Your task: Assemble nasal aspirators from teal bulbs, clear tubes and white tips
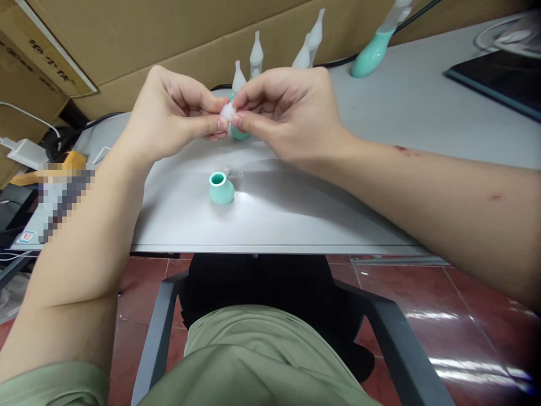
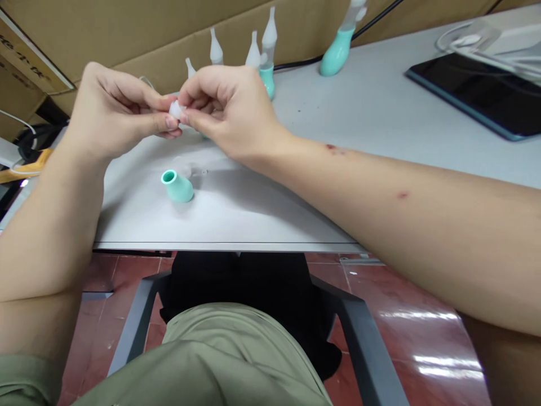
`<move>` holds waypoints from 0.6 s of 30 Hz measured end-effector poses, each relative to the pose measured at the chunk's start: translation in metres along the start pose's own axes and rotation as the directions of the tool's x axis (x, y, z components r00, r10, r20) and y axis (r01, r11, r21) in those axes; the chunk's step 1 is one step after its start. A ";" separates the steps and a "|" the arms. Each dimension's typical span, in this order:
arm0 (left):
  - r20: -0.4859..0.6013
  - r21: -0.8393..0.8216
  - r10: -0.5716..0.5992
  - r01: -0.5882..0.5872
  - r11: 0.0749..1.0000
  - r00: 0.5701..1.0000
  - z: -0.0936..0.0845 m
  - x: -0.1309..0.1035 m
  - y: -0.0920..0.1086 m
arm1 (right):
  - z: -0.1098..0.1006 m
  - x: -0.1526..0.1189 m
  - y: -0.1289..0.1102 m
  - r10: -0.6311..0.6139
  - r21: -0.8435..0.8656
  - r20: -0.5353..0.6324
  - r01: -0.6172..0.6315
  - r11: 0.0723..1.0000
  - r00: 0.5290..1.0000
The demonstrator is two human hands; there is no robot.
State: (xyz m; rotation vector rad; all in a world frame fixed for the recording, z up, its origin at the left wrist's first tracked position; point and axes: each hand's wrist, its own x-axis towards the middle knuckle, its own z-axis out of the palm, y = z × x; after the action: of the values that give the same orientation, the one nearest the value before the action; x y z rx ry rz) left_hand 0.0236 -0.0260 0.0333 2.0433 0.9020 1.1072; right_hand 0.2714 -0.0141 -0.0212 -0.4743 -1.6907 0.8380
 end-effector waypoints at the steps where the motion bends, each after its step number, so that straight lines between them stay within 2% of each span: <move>1: 0.006 0.007 -0.003 0.003 1.000 1.000 -0.001 0.001 -0.002 | 0.000 0.000 0.001 0.009 -0.008 0.005 -0.009 1.000 1.000; 6: 0.100 0.056 -0.036 0.030 0.998 0.994 -0.007 0.005 -0.013 | -0.007 0.008 0.010 0.071 0.040 0.118 -0.076 0.996 0.990; 14: 0.071 0.003 -0.031 0.031 1.000 0.997 -0.001 0.001 -0.002 | -0.002 0.009 0.008 0.044 0.219 0.116 -0.069 0.973 0.992; 18: 0.057 0.013 0.025 -0.026 1.000 0.998 0.000 0.001 0.000 | -0.001 0.008 0.003 0.114 0.286 0.122 -0.144 0.947 0.986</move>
State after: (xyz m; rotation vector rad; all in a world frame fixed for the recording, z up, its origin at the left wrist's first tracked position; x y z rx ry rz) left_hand 0.0239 -0.0249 0.0337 2.0922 0.8600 1.0541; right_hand 0.2696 -0.0068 -0.0182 -0.3433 -1.6058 1.2080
